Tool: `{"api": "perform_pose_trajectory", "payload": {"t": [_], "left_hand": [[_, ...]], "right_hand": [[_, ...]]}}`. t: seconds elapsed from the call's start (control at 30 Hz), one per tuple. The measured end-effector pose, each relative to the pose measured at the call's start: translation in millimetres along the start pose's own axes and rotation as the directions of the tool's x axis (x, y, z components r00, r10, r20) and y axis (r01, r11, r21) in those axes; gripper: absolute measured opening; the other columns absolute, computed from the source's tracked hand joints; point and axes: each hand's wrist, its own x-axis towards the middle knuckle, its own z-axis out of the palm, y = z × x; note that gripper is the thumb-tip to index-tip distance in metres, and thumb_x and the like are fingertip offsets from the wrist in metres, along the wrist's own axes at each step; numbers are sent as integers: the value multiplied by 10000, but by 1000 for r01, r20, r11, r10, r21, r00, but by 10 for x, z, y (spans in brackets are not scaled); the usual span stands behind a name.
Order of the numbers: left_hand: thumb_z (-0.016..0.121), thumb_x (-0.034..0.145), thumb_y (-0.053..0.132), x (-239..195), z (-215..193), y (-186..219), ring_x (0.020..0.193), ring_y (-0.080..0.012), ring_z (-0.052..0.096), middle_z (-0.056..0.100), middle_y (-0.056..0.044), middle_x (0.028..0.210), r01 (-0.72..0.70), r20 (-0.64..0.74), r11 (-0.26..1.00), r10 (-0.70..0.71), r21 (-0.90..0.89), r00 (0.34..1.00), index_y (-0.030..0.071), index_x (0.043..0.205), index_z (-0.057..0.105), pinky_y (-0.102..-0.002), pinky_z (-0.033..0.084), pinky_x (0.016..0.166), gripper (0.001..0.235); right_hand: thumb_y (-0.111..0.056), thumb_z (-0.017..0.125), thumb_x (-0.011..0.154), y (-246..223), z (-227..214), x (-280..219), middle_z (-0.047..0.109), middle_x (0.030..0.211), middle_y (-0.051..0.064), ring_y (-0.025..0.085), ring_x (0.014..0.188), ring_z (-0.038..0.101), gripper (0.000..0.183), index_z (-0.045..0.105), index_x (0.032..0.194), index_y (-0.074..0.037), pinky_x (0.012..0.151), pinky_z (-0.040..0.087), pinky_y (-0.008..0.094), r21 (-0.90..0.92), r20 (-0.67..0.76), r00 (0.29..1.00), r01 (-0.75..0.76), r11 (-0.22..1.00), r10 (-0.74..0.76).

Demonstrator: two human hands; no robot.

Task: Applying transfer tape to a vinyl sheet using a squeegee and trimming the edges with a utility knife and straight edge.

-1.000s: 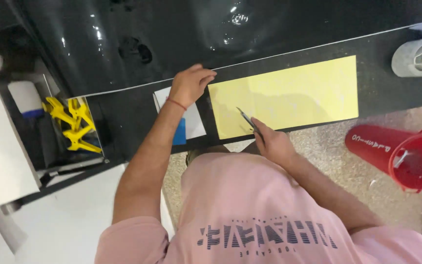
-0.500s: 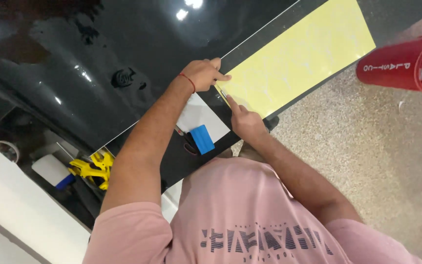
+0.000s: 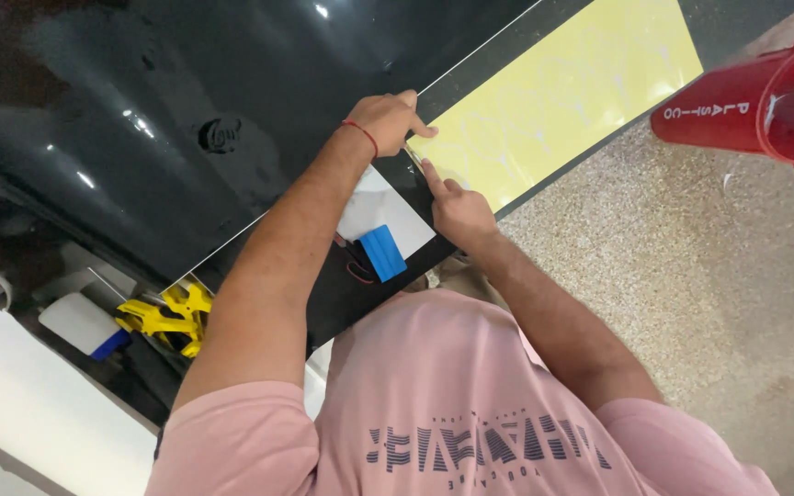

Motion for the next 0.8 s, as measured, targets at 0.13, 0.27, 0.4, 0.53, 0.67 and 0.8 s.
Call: {"api": "perform_pose_trajectory", "payload": {"t": [0.13, 0.27, 0.4, 0.53, 0.67, 0.8], "left_hand": [[730, 1123, 161, 108, 83, -85, 1079, -460, 711, 603, -121, 1244, -38, 11, 998, 38, 41, 999, 472, 1505, 763, -585, 590, 877, 494], [776, 1095, 192, 27, 3, 28, 1114, -425, 681, 633, -115, 1247, 0, 33, 998, -2, 59, 999, 436, 1503, 774, -553, 610, 897, 475], [771, 1096, 171, 112, 51, -2, 1092, -443, 684, 641, -126, 1248, -25, -5, 996, 25, 91, 1000, 452, 1493, 778, -578, 615, 870, 487], [795, 1070, 154, 29, -6, 86, 1100, -447, 688, 654, -145, 1258, -4, 4, 993, 3, 119, 1000, 434, 1505, 772, -568, 635, 870, 518], [813, 1059, 156, 80, 44, 47, 1112, -432, 688, 665, -148, 1300, -3, 4, 993, 2, 119, 1000, 393, 1517, 770, -549, 637, 860, 518], [749, 1084, 78, 81, 187, 9, 1069, -436, 664, 623, -123, 1253, -30, -7, 989, 32, 147, 999, 482, 1546, 728, -578, 614, 860, 614]], "right_hand": [[-115, 587, 1078, 121, 235, -145, 618, 871, 68, 379, 480, 528, 766, 374, 1814, -91, 421, 464, 549, -14, -7, 999, 53, 999, -53], [-132, 620, 1028, 163, 236, -393, 651, 898, 91, 436, 472, 535, 809, 398, 1806, -110, 427, 449, 602, -2, -14, 999, 33, 999, -33], [-158, 637, 1016, 272, 188, -650, 682, 957, 126, 479, 533, 617, 847, 357, 1815, -154, 478, 493, 633, 44, 119, 992, -44, 998, 39], [-110, 639, 997, 379, 266, -1065, 664, 938, 143, 461, 544, 597, 878, 344, 1823, -140, 488, 468, 619, 52, 140, 990, -42, 998, 35], [-269, 607, 1071, 359, -89, -1430, 721, 1228, 226, 552, 770, 714, 864, 233, 1842, -168, 668, 560, 691, 90, 388, 911, -192, 977, 143], [-261, 543, 1076, 468, -17, -2097, 711, 1130, 163, 548, 711, 697, 786, 296, 1822, -245, 588, 523, 706, 64, 388, 900, -241, 968, 199]]}}
